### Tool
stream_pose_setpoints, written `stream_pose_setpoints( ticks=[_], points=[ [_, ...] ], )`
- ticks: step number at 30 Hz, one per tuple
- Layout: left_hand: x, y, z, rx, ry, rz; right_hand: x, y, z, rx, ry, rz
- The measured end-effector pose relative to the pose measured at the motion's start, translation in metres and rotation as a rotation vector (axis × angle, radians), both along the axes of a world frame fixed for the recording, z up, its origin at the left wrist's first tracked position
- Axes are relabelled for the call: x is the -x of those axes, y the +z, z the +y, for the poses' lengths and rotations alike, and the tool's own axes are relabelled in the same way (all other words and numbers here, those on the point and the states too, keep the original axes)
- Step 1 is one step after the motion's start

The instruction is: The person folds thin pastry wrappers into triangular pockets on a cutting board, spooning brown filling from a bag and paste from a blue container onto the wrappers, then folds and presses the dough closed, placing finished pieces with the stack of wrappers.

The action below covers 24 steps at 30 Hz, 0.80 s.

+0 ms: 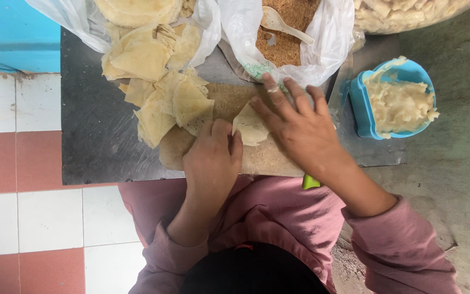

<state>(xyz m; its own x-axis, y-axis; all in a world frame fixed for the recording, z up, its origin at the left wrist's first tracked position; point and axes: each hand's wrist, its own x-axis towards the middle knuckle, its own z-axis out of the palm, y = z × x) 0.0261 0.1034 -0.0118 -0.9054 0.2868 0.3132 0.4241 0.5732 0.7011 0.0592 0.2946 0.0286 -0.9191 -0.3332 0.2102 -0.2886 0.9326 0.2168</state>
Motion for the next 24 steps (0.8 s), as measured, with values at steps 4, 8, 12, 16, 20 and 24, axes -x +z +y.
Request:
stream_pose_setpoints(
  ticks=[4,8,12,16,20,24],
  points=[
    [0.001,0.002,0.001,-0.007,-0.008,0.008,0.010,0.012,0.035,0.195,-0.136,-0.051],
    [0.003,0.002,0.005,0.025,-0.013,0.005,0.058,0.009,0.079,0.297,-0.237,0.135],
    [0.004,0.002,0.007,0.007,-0.009,0.006,0.099,-0.001,0.099,0.196,-0.227,0.151],
    [0.009,0.000,0.008,0.015,-0.004,-0.010,0.116,-0.005,0.096,0.052,-0.253,0.087],
    [0.011,-0.001,0.009,0.003,-0.012,-0.004,0.118,-0.003,0.094,0.209,-0.198,0.090],
    [0.012,-0.001,0.008,-0.005,-0.018,0.020,0.115,0.000,0.102,0.561,-0.143,0.093]
  ],
)
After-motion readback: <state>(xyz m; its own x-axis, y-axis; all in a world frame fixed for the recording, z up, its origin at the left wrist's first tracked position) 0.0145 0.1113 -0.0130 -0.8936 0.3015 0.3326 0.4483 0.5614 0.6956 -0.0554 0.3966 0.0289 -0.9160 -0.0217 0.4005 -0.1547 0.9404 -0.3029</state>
